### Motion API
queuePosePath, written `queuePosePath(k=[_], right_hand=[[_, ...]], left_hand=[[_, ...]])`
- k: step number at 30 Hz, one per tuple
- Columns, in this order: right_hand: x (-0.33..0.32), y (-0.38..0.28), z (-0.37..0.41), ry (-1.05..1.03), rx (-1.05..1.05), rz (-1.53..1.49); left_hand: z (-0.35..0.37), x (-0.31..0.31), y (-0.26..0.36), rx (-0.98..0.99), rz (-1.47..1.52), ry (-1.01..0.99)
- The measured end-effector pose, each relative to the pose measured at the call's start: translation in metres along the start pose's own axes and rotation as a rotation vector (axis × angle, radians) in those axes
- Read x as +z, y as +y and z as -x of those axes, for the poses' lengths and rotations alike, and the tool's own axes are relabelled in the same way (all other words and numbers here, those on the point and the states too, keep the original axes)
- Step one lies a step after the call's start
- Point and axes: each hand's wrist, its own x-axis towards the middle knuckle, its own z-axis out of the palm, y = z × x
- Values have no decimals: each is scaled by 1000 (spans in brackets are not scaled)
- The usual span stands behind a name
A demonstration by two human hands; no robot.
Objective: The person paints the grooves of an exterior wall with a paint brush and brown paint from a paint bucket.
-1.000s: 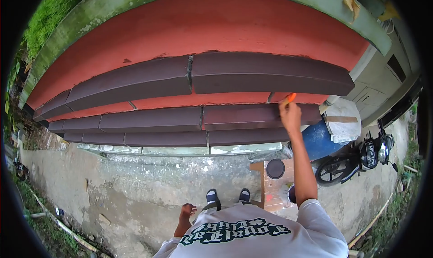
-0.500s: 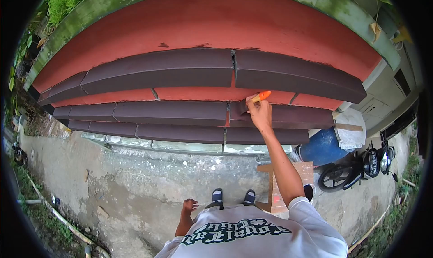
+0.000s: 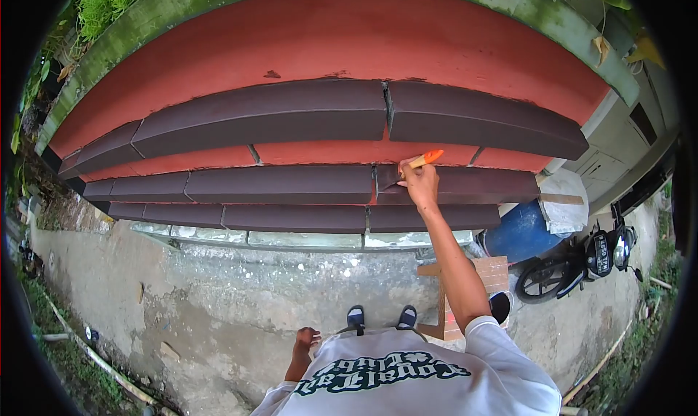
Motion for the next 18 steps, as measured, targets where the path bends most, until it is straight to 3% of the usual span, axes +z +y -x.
queuePosePath(k=[3, 10, 15, 18], right_hand=[[-15, -5, -7, 44, -43, 265], [11, 7, -7, 35, 18, -108], [-14, -10, -11, 46, 10, 223], [-1, 0, -12, 14, 4, -130]], left_hand=[[-3, -3, 11, 61, 8, 8], [2, -8, 11, 55, 23, -34], [0, -11, -1, 7, 8, -34], [-8, -16, -11, -20, -24, -49]])
